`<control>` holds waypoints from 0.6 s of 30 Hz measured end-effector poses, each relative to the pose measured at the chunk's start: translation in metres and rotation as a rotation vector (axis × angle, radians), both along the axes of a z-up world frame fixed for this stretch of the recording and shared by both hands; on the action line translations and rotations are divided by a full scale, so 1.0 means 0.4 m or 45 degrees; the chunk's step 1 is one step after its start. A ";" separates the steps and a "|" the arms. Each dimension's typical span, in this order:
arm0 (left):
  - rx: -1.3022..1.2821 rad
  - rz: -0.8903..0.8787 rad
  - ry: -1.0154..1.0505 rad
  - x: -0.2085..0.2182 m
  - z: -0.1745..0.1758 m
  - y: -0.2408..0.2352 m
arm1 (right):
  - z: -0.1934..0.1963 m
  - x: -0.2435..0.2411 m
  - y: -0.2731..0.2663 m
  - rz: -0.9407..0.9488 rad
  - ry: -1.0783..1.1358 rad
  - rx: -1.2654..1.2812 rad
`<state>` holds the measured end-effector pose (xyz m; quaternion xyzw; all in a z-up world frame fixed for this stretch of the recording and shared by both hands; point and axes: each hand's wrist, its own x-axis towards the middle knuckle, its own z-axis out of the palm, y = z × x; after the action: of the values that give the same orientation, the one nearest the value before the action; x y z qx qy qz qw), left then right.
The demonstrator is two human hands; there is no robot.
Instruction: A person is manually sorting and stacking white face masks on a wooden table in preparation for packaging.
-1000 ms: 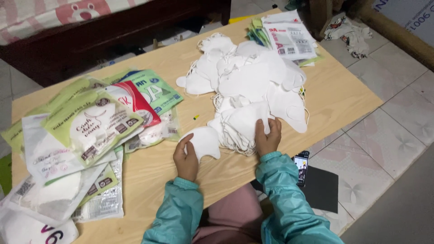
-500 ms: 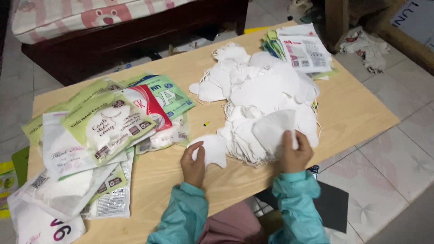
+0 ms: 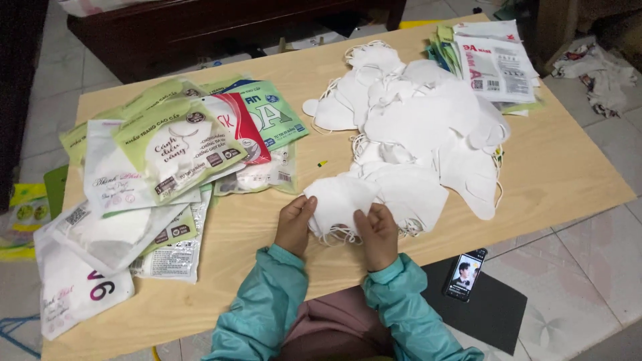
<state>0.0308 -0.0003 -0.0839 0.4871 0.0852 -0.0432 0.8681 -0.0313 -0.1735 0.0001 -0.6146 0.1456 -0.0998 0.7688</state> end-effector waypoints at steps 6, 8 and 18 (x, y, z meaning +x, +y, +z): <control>-0.040 0.019 -0.007 0.002 0.021 0.021 | -0.086 0.030 -0.042 0.015 -0.032 0.212; -0.050 -0.004 -0.017 -0.010 0.049 0.021 | -0.109 0.024 -0.057 0.071 -0.034 0.207; -0.112 0.009 0.007 -0.015 0.107 0.023 | -0.140 0.021 -0.038 0.003 -0.362 -0.161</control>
<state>0.0247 0.0090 -0.0411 0.4479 0.0873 -0.0452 0.8887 -0.0231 -0.1888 -0.0560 -0.6415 0.0279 -0.1939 0.7417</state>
